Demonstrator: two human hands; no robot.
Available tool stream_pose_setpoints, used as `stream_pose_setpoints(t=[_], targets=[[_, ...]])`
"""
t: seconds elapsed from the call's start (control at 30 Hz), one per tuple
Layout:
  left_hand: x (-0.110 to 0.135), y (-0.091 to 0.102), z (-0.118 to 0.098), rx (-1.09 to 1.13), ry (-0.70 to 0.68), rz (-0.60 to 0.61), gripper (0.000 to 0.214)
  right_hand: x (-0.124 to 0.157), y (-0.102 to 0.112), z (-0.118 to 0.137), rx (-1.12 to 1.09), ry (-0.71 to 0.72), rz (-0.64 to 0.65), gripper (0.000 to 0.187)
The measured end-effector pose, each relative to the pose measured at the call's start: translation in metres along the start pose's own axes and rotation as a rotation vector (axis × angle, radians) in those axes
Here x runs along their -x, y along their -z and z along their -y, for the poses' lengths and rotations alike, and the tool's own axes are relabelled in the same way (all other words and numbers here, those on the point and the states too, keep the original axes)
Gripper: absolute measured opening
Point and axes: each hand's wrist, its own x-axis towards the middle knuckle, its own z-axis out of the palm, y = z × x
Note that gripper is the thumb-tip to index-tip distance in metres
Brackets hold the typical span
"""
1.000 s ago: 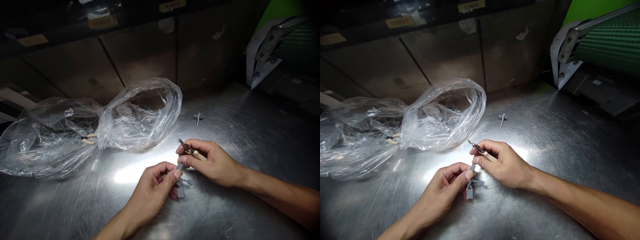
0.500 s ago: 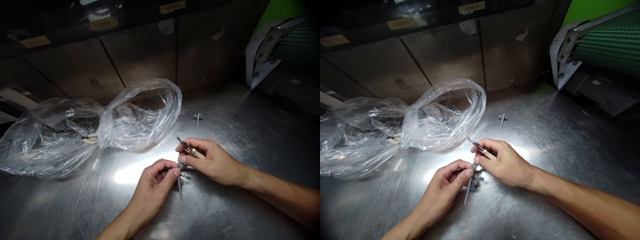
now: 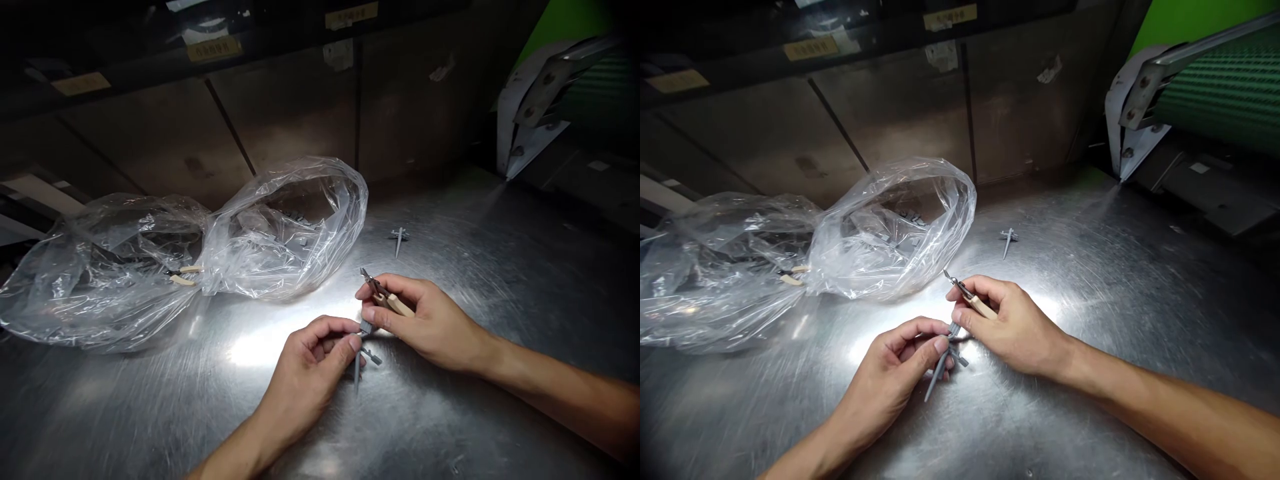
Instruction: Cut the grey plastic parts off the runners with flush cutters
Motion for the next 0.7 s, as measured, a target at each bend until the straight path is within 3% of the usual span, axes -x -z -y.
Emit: stream_pose_setpoints(t=[0.3, 0.53, 0.7], targets=[[-0.002, 0.002, -0.003, 0.072, -0.021, -0.045, 0.023, 0.000, 0.006, 0.005, 0.059, 0.044, -0.022, 0.019], [-0.007, 0.006, -0.004, 0.435, -0.022, -0.168, 0.014, 0.003, 0.014, 0.007, 0.305, 0.148, 0.227, 0.017], [-0.009, 0.006, -0.007, 0.541, 0.024, -0.137, 0.013, 0.007, 0.008, 0.002, 0.449, 0.189, 0.222, 0.028]])
